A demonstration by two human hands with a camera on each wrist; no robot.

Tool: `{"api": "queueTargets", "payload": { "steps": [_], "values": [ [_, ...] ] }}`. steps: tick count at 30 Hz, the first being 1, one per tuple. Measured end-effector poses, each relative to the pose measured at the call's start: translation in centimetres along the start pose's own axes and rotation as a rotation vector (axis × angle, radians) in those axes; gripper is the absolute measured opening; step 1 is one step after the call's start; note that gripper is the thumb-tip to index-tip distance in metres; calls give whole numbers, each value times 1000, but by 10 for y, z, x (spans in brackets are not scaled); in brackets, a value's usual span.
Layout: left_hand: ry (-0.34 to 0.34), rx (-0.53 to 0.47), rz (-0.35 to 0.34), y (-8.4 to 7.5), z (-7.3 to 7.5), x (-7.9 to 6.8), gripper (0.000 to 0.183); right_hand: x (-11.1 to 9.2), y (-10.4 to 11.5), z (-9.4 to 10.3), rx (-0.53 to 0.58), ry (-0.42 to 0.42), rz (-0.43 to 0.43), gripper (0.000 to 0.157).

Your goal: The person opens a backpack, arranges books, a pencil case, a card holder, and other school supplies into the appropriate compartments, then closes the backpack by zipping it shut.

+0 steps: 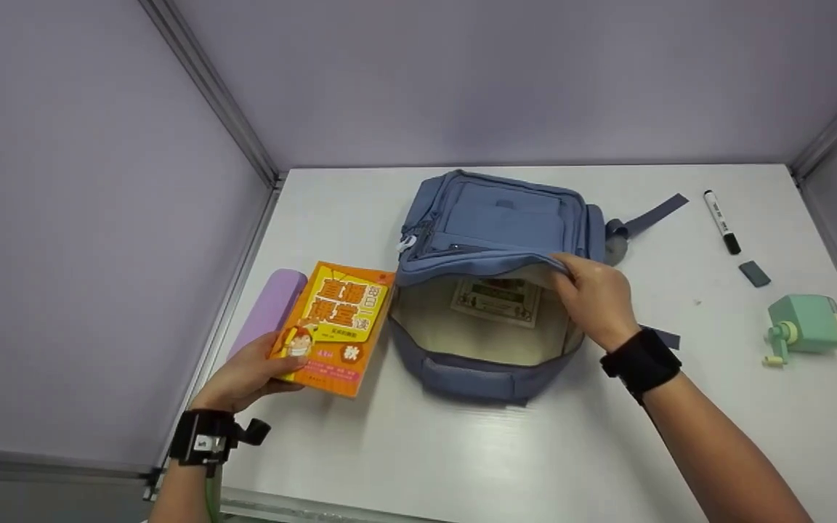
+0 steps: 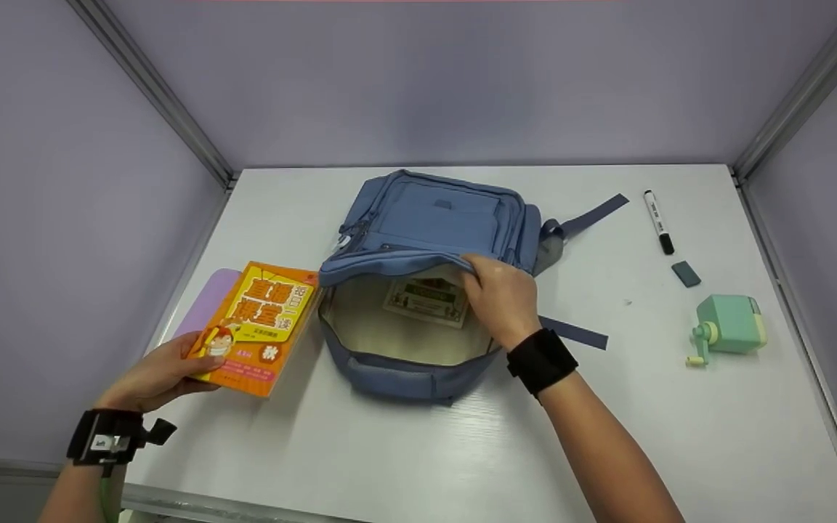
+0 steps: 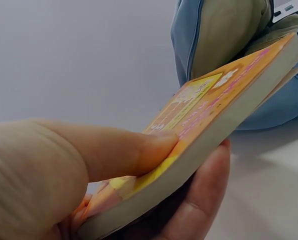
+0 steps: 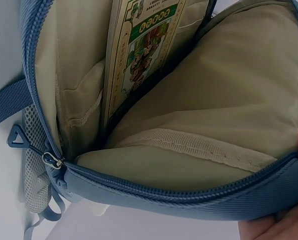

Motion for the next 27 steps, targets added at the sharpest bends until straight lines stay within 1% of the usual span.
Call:
{"api": "queueTargets", "payload": {
  "steps": [3, 7, 9, 11, 13, 18, 22, 27],
  "values": [
    [36, 1, 3, 4, 1, -7, 69, 0, -1, 0, 2, 1, -11, 23],
    [105, -10, -4, 6, -2, -13, 73, 1, 0, 0, 7, 1, -15, 22],
    [140, -10, -11, 6, -6, -13, 74, 2, 0, 0, 6, -1, -10, 22],
    [176, -9, -18, 5, -15, -10, 74, 3, -1, 0, 9, -4, -7, 21],
    [205, -9, -21, 4, -27, -4, 73, 3, -1, -1, 11, -4, -11, 21],
    [263, 3, -19, 0, -66, 16, 71, 3, -1, -1, 8, 5, -34, 22],
    [279, 8, -7, -2, -97, 36, 71, 2, -1, -3, 3, 30, -38, 24],
    [289, -11, 9, -8, -132, 65, 67, 1, 0, -5, -4, 42, -37, 24]
  ]
}}
Point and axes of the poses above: each hand's wrist, its own x-axis towards the middle knuckle, its own z-axis out of the back of the hand, y = z × x, the point moved 3 cm from there along x, towards the middle knuckle, and after that the axes turned 11 degrees about -z, right-handed, at the moved point
